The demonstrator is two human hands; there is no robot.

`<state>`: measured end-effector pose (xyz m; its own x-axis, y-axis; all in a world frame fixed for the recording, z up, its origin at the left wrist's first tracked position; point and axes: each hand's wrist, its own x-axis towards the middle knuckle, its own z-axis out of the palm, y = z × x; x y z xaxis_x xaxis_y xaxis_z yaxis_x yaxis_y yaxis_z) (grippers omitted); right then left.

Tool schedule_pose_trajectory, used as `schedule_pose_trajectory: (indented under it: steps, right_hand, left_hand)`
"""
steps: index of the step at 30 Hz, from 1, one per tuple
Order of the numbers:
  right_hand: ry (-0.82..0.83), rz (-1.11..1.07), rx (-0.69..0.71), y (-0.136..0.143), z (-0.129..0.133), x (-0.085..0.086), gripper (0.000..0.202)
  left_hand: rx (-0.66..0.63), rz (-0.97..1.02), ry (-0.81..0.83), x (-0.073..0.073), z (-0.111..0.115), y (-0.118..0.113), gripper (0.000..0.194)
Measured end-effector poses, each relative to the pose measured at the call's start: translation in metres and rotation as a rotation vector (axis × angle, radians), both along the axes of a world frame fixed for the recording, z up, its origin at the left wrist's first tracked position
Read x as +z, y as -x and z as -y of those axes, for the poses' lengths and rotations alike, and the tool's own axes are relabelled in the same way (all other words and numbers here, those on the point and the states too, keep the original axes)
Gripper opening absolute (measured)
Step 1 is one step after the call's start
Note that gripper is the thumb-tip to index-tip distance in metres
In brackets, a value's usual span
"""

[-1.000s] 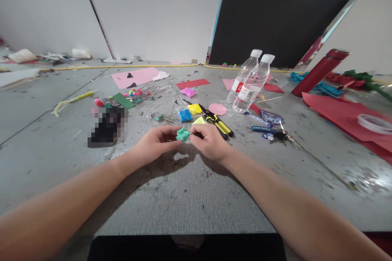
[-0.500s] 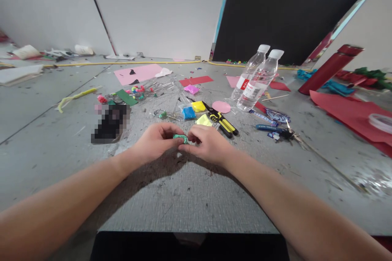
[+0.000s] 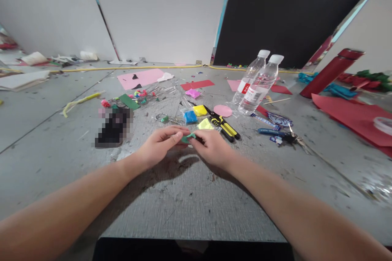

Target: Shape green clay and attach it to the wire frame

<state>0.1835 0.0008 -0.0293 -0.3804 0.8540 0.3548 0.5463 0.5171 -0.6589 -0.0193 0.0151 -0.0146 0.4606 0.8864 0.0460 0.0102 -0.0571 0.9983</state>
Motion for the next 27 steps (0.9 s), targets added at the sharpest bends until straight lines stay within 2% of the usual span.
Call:
schedule_pose_trajectory:
  steps: [3,5,8,11,13,19,24,27]
  right_hand:
    - [0.014,-0.007,0.001,-0.003,-0.003,0.001,0.028]
    - [0.045,-0.021,0.02,-0.005,-0.003,0.004,0.029]
    - [0.18,-0.098,0.061,-0.006,-0.002,0.009,0.029]
    - [0.375,-0.189,0.087,-0.005,-0.001,0.012,0.025]
    - [0.441,-0.224,0.098,-0.001,0.002,0.012,0.023]
    - [0.615,-0.393,0.121,0.011,0.008,0.001,0.009]
    - [0.724,-0.649,0.087,0.014,0.006,-0.002,0.023]
    - [0.799,-0.912,0.156,0.009,0.007,0.003,0.028]
  left_hand:
    - [-0.033,0.026,0.099,-0.001,0.001,0.001,0.025]
    - [-0.061,-0.005,0.117,-0.001,-0.001,0.003,0.036]
    - [-0.075,-0.051,-0.006,-0.002,-0.008,0.008,0.046]
    - [-0.106,-0.144,-0.191,0.0,-0.013,0.01,0.033]
    - [-0.104,-0.213,-0.269,0.001,-0.013,0.008,0.021]
    - [-0.052,-0.288,-0.307,0.005,-0.003,0.003,0.016]
    - [-0.014,-0.288,-0.365,0.003,-0.002,0.003,0.013]
    - [0.083,-0.244,-0.366,-0.002,-0.004,0.004,0.015]
